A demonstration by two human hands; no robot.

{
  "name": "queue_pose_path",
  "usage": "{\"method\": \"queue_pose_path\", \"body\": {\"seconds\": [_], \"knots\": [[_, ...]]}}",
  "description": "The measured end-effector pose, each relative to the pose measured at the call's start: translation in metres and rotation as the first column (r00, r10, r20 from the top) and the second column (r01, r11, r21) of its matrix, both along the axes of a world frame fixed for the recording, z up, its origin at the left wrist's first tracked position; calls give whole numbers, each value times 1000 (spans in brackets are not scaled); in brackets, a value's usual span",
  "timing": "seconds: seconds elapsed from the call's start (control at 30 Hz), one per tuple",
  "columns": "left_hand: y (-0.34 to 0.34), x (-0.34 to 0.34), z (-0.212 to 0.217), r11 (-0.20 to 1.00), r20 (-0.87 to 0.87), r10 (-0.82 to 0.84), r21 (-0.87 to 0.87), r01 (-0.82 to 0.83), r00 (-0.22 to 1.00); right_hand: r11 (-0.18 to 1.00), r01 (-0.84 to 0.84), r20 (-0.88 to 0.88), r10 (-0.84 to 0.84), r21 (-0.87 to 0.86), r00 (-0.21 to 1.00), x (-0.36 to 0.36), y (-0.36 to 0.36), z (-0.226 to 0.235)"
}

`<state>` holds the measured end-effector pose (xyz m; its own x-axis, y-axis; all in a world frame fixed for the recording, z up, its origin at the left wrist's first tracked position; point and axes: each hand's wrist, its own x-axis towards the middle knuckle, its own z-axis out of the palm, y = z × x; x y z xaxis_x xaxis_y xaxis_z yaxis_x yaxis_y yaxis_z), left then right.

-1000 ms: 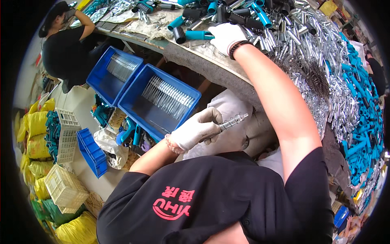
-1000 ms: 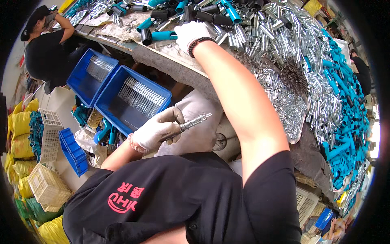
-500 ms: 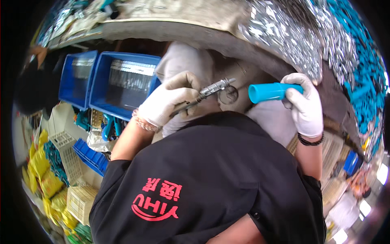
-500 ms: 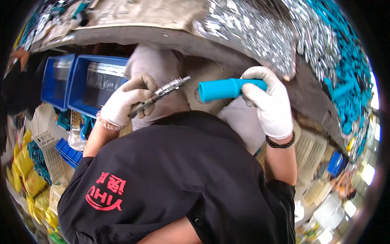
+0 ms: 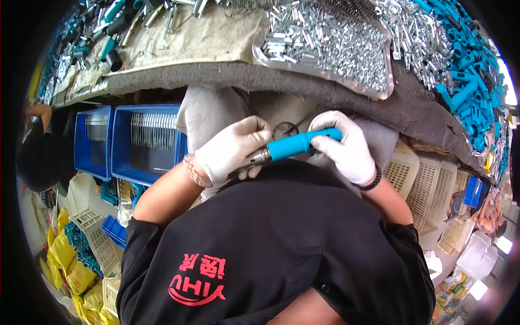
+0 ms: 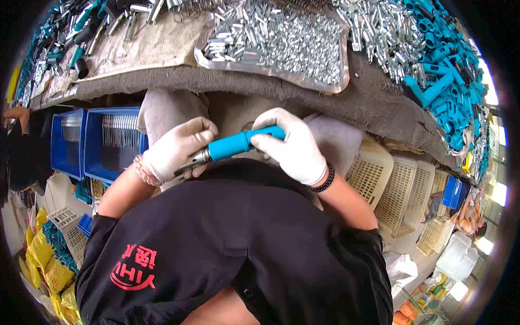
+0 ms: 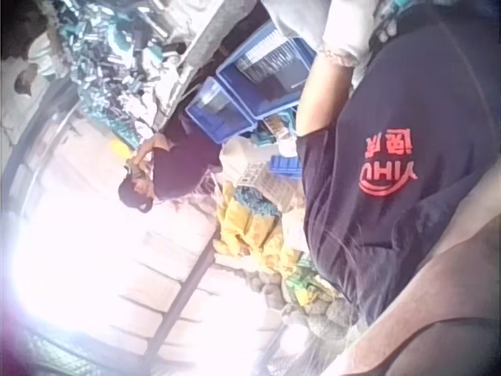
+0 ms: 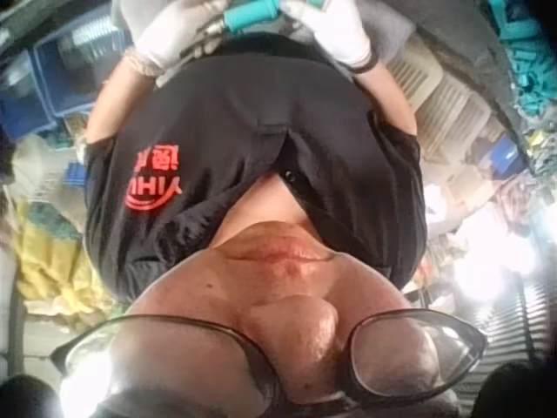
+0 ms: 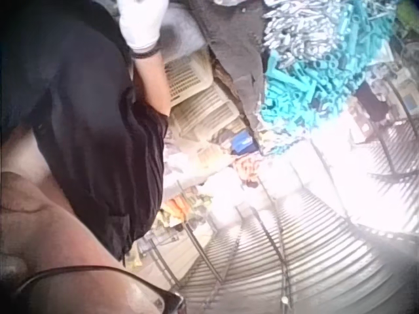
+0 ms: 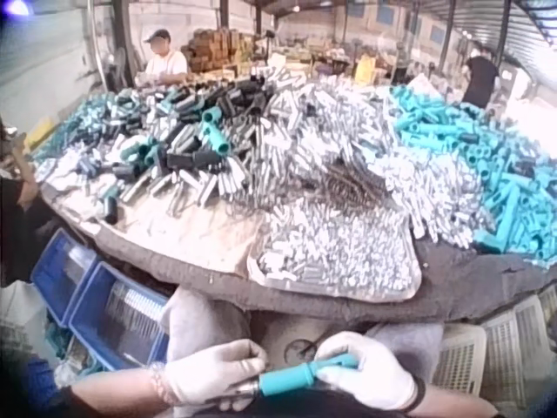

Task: Assemble metal handles with blue grips by fitting internal mechanisms and sliding on sleeves.

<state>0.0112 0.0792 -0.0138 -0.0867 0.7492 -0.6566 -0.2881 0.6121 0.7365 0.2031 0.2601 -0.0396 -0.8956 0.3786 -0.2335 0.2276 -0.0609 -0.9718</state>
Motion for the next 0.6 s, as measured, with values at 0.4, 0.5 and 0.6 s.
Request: {"method": "queue_pose_path", "body": {"seconds": [0.4, 0.5, 0.6], "knots": [[10, -2, 8, 972, 164, -156, 201, 122, 974, 967, -54, -101, 82, 250, 991, -19, -9, -9], [0, -7, -10, 966, 268, -120, 255, 49, 956, 729, -38, -232, 266, 683, 936, -37, 1, 6], [-6, 1, -10, 968, 322, 44, 221, -120, 946, 375, 210, -319, 257, 903, 912, -67, 16, 41]]}}
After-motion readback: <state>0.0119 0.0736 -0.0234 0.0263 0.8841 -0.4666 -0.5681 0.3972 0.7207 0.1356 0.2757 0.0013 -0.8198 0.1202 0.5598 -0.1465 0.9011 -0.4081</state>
